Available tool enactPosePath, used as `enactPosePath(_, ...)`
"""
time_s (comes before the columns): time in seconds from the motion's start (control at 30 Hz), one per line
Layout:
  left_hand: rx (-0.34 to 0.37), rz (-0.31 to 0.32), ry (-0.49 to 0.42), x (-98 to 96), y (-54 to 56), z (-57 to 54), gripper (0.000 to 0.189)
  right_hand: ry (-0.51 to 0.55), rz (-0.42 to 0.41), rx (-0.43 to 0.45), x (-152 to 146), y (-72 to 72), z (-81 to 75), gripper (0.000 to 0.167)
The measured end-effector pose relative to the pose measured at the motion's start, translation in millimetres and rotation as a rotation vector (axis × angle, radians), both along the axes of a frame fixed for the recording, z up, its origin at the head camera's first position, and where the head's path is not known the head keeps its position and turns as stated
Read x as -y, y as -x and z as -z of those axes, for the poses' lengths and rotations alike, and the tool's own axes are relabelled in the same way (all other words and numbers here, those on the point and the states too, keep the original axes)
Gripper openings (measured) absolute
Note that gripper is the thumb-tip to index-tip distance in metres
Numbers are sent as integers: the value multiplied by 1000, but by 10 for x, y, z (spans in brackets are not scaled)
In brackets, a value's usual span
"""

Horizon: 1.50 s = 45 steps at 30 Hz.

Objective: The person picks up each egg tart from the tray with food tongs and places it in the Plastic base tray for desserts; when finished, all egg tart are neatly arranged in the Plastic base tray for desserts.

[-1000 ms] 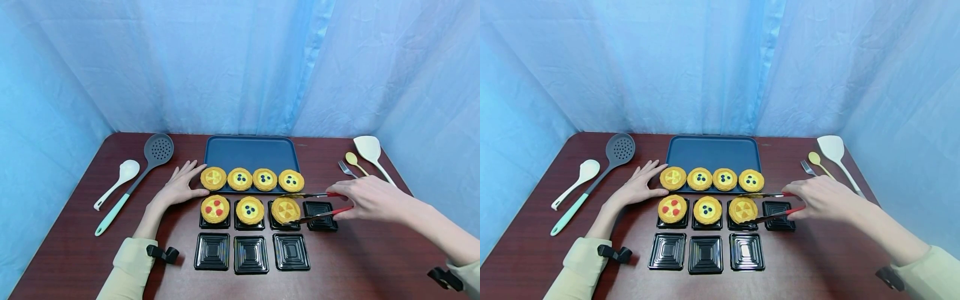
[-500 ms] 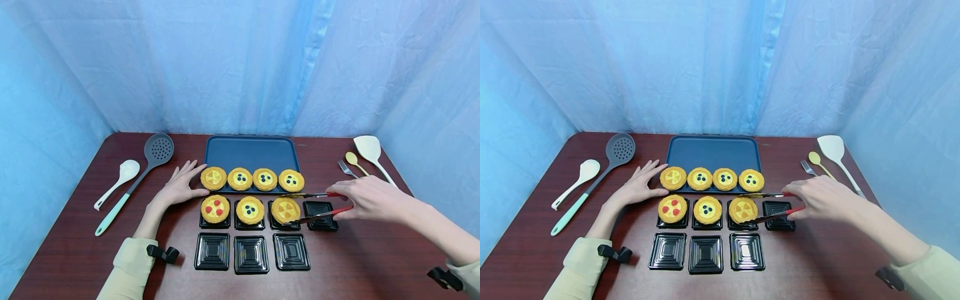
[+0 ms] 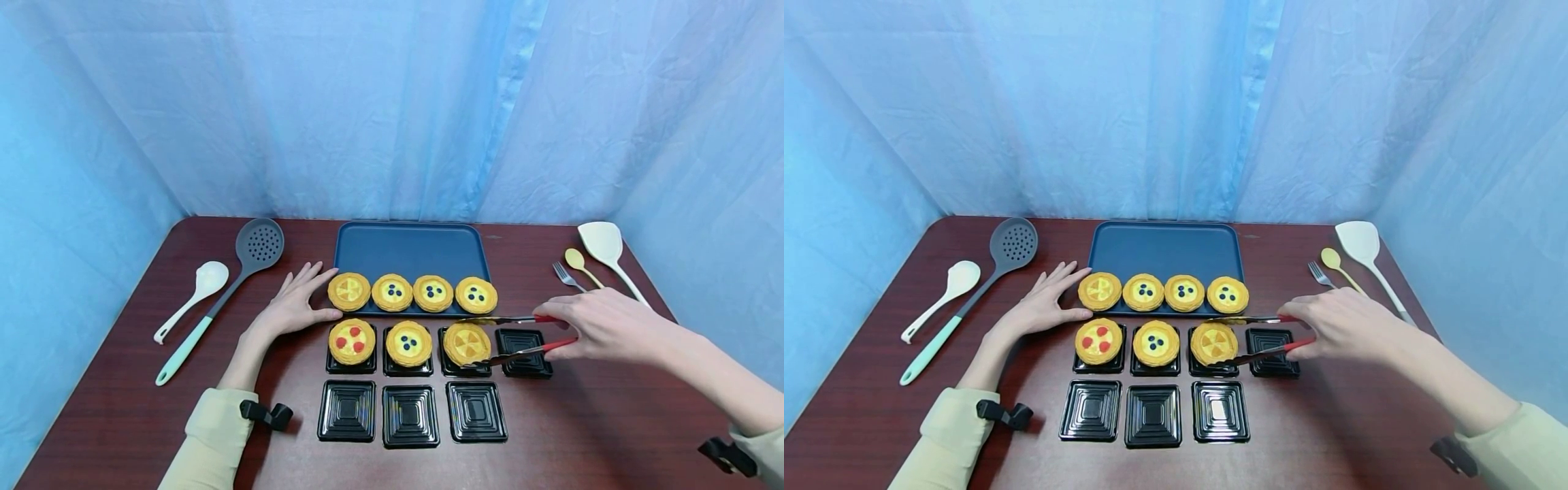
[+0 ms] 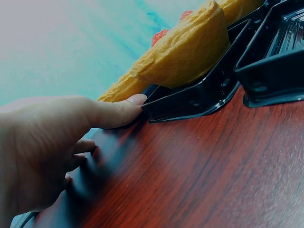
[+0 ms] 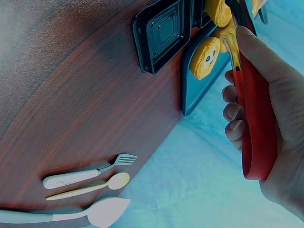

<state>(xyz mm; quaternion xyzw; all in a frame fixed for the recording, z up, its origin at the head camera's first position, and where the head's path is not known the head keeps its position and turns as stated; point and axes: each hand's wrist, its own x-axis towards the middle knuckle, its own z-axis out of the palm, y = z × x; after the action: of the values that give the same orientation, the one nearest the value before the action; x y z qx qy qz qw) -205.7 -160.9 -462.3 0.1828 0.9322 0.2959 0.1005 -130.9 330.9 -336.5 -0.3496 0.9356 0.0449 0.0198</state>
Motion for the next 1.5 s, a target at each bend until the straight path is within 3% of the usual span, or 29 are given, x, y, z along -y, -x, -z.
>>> enactPosePath(0.63,6,4,-9,-11,6,-3,89,-5,34,1,-23,-28,-11,57)
enactPosePath(0.9,0,4,-7,11,6,7,89,60,63,-1,14,14,-154,63)
enactPosePath(1.03,-4,-2,-2,43,3,14,88,67,70,-16,162,168,-303,64)
enactPosePath(1.17,-4,-5,1,63,0,25,88,74,45,-18,416,416,-401,65)
enactPosePath(1.5,-2,11,-7,17,4,22,88,47,-44,73,1176,965,-373,64)
